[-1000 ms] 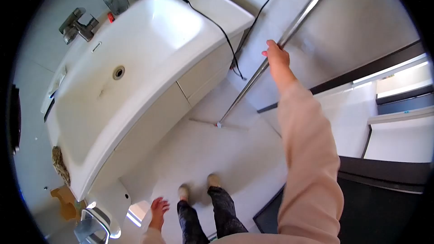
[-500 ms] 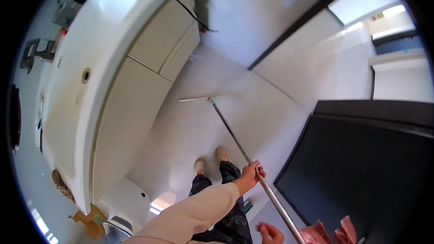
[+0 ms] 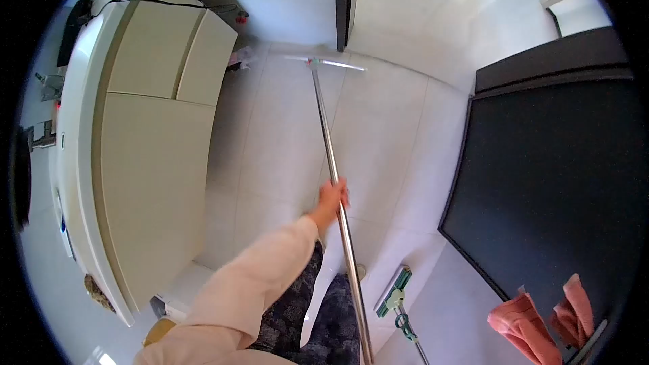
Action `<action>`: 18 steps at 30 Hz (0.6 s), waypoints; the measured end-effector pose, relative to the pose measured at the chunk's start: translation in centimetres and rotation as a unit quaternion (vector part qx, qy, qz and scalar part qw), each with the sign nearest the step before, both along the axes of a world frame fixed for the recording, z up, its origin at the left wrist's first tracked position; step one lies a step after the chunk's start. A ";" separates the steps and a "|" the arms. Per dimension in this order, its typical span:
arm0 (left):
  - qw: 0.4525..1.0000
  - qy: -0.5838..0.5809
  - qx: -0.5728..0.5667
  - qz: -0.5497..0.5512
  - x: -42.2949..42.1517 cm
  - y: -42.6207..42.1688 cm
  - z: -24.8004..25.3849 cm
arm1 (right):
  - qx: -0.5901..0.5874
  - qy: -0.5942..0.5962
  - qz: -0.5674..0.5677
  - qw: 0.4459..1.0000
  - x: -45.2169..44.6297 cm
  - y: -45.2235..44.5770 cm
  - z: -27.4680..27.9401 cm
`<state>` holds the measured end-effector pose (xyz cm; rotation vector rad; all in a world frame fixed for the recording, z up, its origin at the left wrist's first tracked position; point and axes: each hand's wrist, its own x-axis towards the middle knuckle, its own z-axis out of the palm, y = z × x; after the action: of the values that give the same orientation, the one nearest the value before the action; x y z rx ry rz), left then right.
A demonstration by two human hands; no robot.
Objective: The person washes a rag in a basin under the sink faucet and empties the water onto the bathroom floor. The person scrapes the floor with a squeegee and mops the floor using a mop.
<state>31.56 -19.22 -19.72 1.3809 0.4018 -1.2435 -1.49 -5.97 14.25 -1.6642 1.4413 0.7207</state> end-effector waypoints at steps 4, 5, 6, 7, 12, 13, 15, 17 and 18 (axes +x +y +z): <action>0.981 -0.134 0.090 -0.105 5.3 -1.7 -1.1 | 0.100 -0.085 -0.104 0.986 8.3 -3.6 -4.0; 0.967 -0.172 0.116 -0.147 5.5 -1.4 -1.3 | 0.132 -0.096 -0.180 0.970 9.0 -3.6 -4.1; 0.966 -0.170 0.122 -0.153 4.8 -0.3 -1.6 | 0.113 -0.125 -0.135 0.977 7.1 -2.1 -4.7; 0.957 -0.189 0.146 -0.164 3.9 0.7 -1.8 | 0.090 -0.152 -0.089 0.980 5.4 -0.7 -5.3; 0.930 -0.215 0.250 -0.162 -6.8 7.4 0.0 | 0.088 -0.090 -0.045 0.991 -4.0 0.7 -2.0; 0.931 -0.196 0.251 -0.177 -9.6 9.8 0.0 | 0.089 -0.082 -0.042 0.992 -5.2 0.7 -1.3; 0.921 -0.230 0.266 -0.165 -15.8 13.5 2.1 | 0.081 -0.064 -0.042 0.994 -8.5 1.4 0.5; 0.936 -0.160 0.285 -0.127 -21.0 15.9 5.9 | 0.068 -0.032 -0.033 0.997 -11.4 1.5 2.4; 0.941 -0.130 0.283 -0.134 -23.5 17.7 6.6 | 0.061 -0.011 -0.027 0.998 -13.5 1.9 3.6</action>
<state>8.07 -1.51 -13.10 2.1246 0.4120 -1.1859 -14.96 -4.06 17.90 -1.5310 1.3932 0.7422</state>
